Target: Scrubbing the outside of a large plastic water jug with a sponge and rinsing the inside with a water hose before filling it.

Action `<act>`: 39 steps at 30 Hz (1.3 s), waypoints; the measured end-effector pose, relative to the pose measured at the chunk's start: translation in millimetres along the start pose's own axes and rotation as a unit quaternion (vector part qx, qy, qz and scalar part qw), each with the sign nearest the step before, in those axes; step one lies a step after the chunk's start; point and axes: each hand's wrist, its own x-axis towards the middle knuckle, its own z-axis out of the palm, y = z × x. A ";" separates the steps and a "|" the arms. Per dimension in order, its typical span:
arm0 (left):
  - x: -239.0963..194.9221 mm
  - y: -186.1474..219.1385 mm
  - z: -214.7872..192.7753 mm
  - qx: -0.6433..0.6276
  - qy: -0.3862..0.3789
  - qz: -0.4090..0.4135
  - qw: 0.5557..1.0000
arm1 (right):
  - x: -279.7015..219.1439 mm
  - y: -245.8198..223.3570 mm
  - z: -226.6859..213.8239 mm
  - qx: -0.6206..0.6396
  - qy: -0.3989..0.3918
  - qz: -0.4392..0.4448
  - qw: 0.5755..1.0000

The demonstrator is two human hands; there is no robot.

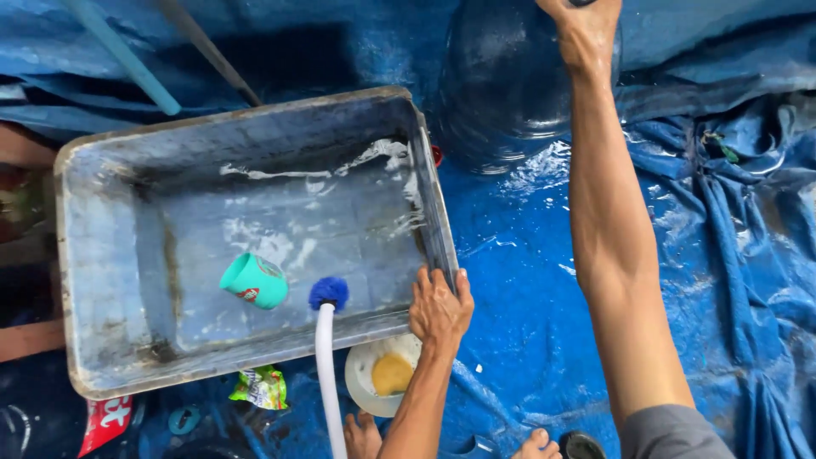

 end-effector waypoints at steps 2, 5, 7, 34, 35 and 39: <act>0.1 -1.3 6.4 -0.020 -0.004 -0.005 1.000 | -7.2 11.9 -19.7 -0.081 -0.059 0.095 0.990; 1.6 1.3 4.3 -0.021 0.007 -0.006 1.000 | -61.1 15.4 -45.6 0.091 0.092 0.142 0.981; 4.4 2.3 12.2 -0.020 0.016 -0.008 1.000 | -104.3 3.5 -42.9 0.200 0.097 0.323 0.920; 4.5 2.5 8.1 -0.031 -0.024 -0.017 0.999 | -197.9 3.3 74.6 0.563 0.010 0.656 0.502; 5.0 1.9 10.2 -0.035 -0.002 -0.012 0.999 | -198.0 13.4 70.7 0.548 -0.031 0.661 0.512; 7.7 7.2 26.5 -0.045 0.065 -0.037 0.996 | -207.5 86.3 42.9 0.461 -0.125 0.691 0.543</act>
